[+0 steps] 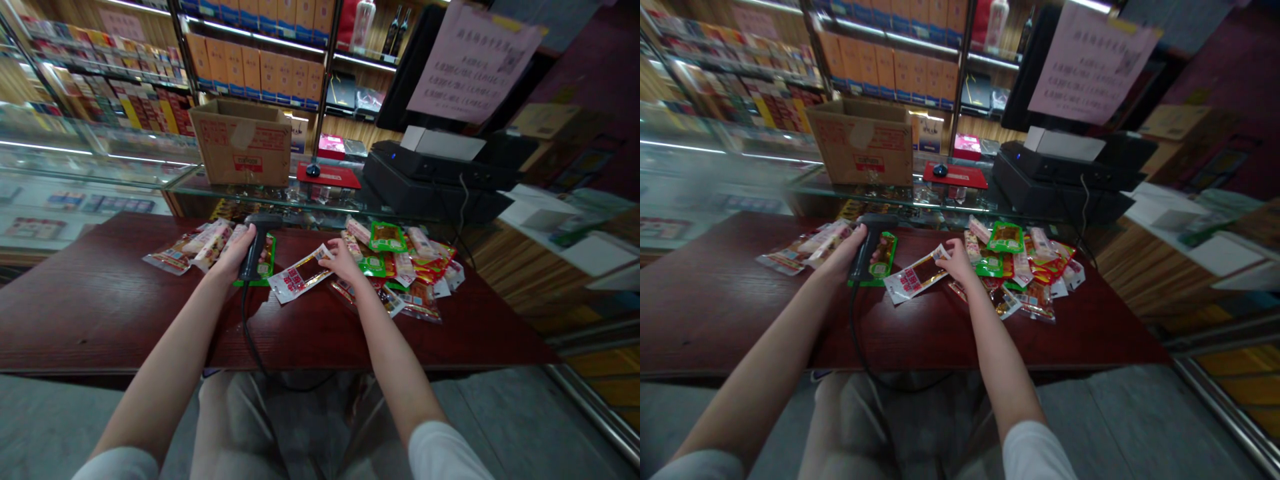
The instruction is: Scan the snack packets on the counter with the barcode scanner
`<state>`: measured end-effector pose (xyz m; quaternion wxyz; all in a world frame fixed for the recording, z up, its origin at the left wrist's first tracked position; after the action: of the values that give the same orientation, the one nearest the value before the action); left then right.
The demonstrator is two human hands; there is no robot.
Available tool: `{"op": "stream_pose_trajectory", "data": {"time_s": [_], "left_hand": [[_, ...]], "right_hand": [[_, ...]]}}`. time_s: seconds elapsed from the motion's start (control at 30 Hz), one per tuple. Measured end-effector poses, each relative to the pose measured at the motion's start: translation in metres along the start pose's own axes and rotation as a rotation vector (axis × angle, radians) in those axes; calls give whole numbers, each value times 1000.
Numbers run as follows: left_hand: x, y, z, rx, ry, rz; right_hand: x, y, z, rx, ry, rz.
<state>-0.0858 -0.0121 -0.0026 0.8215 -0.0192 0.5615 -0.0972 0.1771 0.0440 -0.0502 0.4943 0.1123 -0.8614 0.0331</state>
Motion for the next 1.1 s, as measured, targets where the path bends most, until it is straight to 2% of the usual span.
{"op": "stream_pose_trajectory", "data": {"time_s": [0.1, 0.2, 0.3, 0.43, 0.53, 0.73, 0.8, 0.87, 0.93, 1.1], "left_hand": [[-3, -6, 5, 104, 65, 29], [0, -11, 14, 262, 86, 47], [8, -14, 23, 352, 98, 74], [18, -13, 30, 395, 111, 49], [23, -8, 30, 409, 109, 34], [27, -3, 28, 346, 114, 73], [25, -4, 27, 345, 133, 80], [20, -3, 24, 320, 170, 74], [14, -1, 18, 222, 184, 83], [6, 11, -10, -192, 131, 106]], "right_hand": [[9, 1, -5, -190, 213, -97], [22, -4, -6, -324, 228, -157], [33, -12, -3, -322, 161, -208], [38, -18, 5, -314, 91, -267], [35, -16, 10, -333, 35, -254], [35, -17, 13, -308, 6, -270], [37, -18, 6, -327, -38, -275], [38, -18, -9, -399, -115, -271], [35, -20, -33, -521, -214, -250], [13, -32, -95, -848, -473, -107]]}}
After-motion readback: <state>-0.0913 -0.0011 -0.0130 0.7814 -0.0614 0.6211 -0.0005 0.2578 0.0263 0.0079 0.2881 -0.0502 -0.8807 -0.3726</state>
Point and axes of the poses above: each hand's wrist, its own y-axis towards the middle knuckle, its own z-axis out of the palm, x = y × z, the point moved 1 cm from there along y, towards the middle knuckle, and after that the axes turned 7 degrees about x, right-handed, at the moved point
